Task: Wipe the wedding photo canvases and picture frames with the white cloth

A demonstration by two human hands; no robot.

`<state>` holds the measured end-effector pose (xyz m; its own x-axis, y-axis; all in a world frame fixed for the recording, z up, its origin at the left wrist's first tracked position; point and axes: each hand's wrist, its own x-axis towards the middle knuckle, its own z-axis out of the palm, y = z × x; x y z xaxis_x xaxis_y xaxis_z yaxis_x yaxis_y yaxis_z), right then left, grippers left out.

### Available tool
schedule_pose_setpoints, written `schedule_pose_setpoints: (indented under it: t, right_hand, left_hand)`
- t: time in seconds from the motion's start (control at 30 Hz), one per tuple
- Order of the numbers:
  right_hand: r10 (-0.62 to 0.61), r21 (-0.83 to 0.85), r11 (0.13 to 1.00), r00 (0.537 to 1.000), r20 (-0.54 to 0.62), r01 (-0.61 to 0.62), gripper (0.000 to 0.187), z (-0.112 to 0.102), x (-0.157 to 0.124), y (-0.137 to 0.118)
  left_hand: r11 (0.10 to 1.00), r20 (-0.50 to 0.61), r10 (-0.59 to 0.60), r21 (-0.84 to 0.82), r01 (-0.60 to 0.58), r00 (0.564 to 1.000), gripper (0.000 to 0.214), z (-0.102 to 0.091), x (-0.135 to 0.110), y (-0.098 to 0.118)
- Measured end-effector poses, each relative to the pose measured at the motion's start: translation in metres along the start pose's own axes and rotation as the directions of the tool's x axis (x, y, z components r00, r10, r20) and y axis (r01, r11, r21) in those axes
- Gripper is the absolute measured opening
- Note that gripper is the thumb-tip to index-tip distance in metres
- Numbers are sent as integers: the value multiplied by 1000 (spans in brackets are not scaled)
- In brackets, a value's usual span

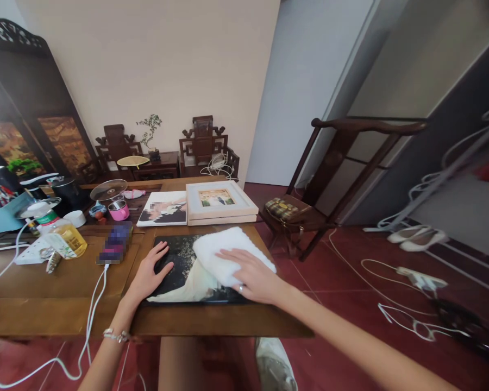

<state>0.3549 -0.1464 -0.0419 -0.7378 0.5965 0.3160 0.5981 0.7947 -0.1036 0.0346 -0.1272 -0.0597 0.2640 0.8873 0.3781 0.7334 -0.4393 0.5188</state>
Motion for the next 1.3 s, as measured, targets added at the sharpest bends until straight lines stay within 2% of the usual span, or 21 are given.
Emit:
schedule_pose_setpoints:
  t: [0.1,0.2,0.33,0.43,0.57,0.73,0.83,1.13,1.23,1.3]
  right_hand:
    - [81,-10,997,997,-15,-81,15,0,2,9]
    - [104,-18,994,994,-27,-105,16,4,-9,-8]
    - [-7,30,1000,1000,-20,8,15,0,-36,-47]
    - [-88,53,995,996,31,86,17,-12,-51,-58]
    - [-119,69,991,984,134,111,27,-25,-55,-38]
    - [-121,66,991,980,155,112,49,-26,-48,2]
    - [-143,100,987,979,148,129,46,-25,-44,13]
    - [-161,142,981,968,192,135,22,-32,-35,17]
    - [-134,94,989,972,193,117,22,-31,-36,4]
    - [-120,57,992,983,141,112,21,-24,-43,-12]
  left_hand:
    - [1000,19,-12,13,12,1000,46,0,-1,3]
    - [1000,27,-23,14,23,999,47,1,-2,6]
    - [1000,30,-12,-2,12,999,47,2,-4,8]
    - [1000,36,-23,-6,24,999,47,3,-5,7]
    - [999,34,-34,-10,35,999,47,3,-5,5]
    - [998,35,-61,-18,61,998,46,-3,-2,8]
    - [997,51,-70,-31,71,996,45,-7,0,10]
    - [995,62,-66,-74,71,996,47,-9,2,7]
    - [994,44,-53,-91,57,998,48,-8,1,7]
    - [994,35,-53,-95,56,998,47,-9,-1,8]
